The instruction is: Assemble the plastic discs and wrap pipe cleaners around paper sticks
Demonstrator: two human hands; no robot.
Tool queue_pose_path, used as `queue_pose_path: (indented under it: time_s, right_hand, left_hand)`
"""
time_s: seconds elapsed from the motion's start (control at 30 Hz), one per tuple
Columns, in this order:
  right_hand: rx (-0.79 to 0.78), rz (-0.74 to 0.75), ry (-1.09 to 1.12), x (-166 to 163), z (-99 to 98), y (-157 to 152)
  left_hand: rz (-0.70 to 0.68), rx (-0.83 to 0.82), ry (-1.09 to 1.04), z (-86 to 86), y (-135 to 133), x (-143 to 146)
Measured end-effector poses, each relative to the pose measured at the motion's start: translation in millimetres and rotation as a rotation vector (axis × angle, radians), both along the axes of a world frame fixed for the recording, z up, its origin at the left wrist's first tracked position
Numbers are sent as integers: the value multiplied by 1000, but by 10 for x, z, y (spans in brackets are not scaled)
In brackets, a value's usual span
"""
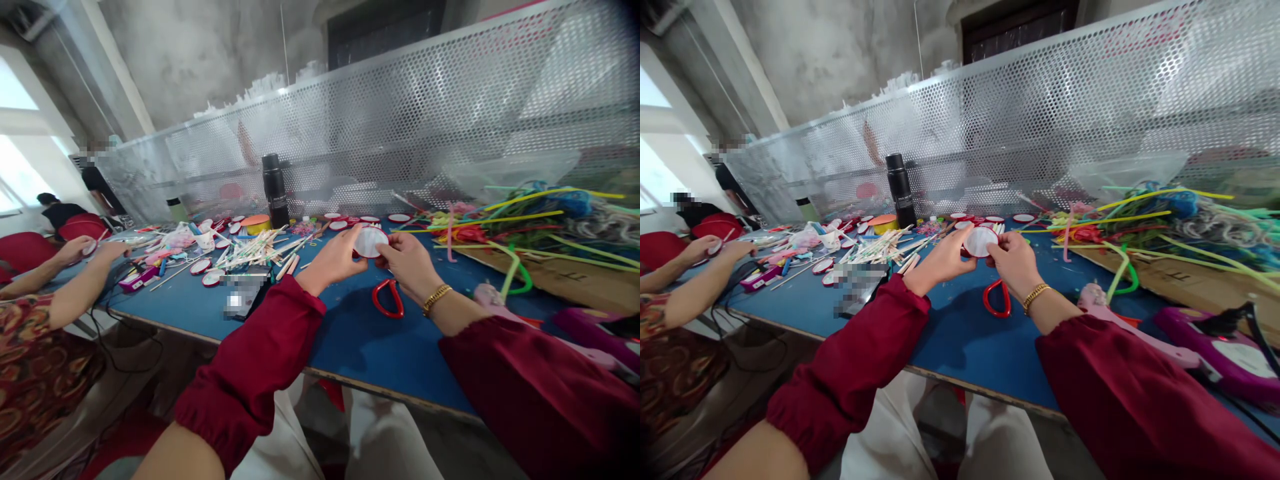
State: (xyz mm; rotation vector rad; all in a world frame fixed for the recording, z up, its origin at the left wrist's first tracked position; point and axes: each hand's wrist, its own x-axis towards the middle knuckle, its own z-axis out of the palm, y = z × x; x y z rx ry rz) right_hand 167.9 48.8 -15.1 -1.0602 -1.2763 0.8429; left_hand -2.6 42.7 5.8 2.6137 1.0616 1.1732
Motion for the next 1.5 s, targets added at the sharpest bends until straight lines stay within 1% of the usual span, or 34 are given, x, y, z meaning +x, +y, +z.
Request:
queue_pose_path:
  time_s: [0.13,0.23,0.3,0.43,0.5,0.63,0.77,0.83,0.93,1.07,1.23,1.37,1.5]
  right_hand:
    - [0,15,10,8,0,7]
    - [38,35,-1,36,-24,36]
    - [98,23,-78,62,-48,61]
    - [256,-29,-335,99,-96,100]
    - [292,-23,-385,104,-113,107]
    - [274,31,-359,91,-108,82]
    - [223,60,-319,47,-53,-1]
    - [205,38,-320,14,-18,-59]
    - [194,6,-326,-44,25,-152]
    - [239,-4,-319,-107,52,-248]
    - [283,-22,-300,-139,57,-289]
    - [278,-20,-299,-152,61,-294]
    - [267,-14,-293,-155,58,-294]
  left_hand:
    - [-13,-22,-45,-39,37,-24]
    - [-73,-86,-172,-89,116,-63]
    - [-104,-157,-293,-113,168,-85]
    - [-60,-230,-486,-98,197,-102]
    - [-47,-269,-532,-66,181,-103]
    - [-81,-403,-628,-13,155,-106]
    - [-171,-633,-828,-8,126,-68]
    - [-205,-686,-928,-18,97,-18]
    - [-219,-676,-1032,-41,52,76]
    - [-159,-628,-1094,-66,17,165]
    - [-123,-634,-1067,-56,-8,179]
    - [-139,-626,-1073,-54,-14,182]
    - [-137,-596,-1038,-99,25,178]
